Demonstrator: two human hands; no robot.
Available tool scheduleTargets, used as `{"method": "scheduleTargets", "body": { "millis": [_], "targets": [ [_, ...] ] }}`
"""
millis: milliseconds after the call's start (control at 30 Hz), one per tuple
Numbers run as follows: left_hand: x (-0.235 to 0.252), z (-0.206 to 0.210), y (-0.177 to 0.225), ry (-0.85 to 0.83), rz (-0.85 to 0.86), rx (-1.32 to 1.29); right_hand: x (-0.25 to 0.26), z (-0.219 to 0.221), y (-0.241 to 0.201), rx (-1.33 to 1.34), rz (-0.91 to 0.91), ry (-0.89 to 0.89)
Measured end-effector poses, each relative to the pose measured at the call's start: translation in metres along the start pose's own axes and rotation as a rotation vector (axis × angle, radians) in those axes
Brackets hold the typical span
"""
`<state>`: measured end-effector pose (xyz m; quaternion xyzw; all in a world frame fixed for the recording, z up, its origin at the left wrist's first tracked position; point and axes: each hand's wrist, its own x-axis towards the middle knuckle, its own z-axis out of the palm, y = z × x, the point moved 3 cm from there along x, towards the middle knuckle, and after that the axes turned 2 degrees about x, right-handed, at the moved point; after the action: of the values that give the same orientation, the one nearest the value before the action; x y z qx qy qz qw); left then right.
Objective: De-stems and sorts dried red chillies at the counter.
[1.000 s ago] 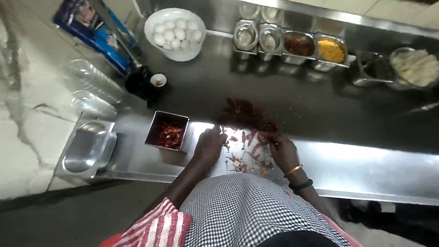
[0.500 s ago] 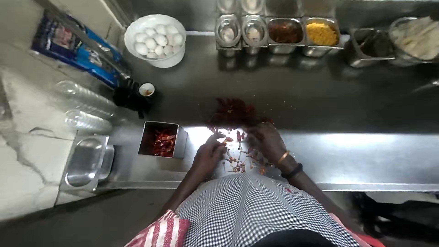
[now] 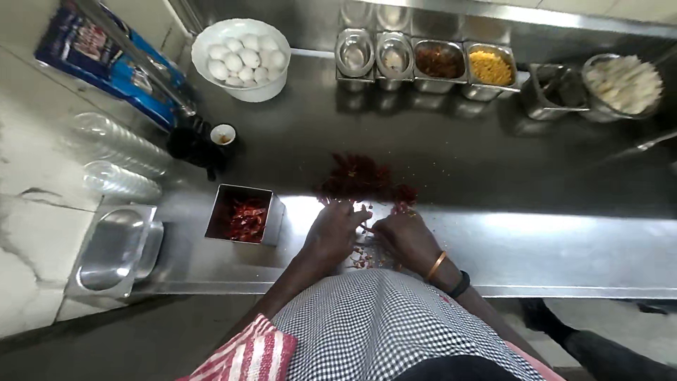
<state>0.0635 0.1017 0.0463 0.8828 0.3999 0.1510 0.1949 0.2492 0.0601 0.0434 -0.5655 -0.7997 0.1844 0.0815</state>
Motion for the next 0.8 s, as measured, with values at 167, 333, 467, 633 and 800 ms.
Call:
{"method": "scheduleTargets", "body": {
  "millis": [167, 333, 467, 633, 800],
  "targets": [
    [-0.005, 0.023, -0.001, -0.244, 0.068, 0.043, -0.004, 0.008, -0.010, -0.077, -0.053, -0.040],
    [-0.018, 0.031, -0.010, -0.184, 0.062, -0.308, -0.015, 0.013, -0.011, -0.005, -0.105, 0.083],
    [-0.027, 0.041, -0.011, -0.155, -0.107, -0.640, -0.016, 0.018, -0.016, 0.016, -0.116, 0.181],
    [-0.030, 0.049, -0.016, -0.122, -0.548, -1.158, -0.024, 0.026, -0.018, 0.026, -0.065, 0.274],
    [-0.027, 0.025, -0.036, 0.074, -0.584, -1.747, -0.040, 0.040, 0.003, 1.186, 0.491, 0.430]
  ]
}}
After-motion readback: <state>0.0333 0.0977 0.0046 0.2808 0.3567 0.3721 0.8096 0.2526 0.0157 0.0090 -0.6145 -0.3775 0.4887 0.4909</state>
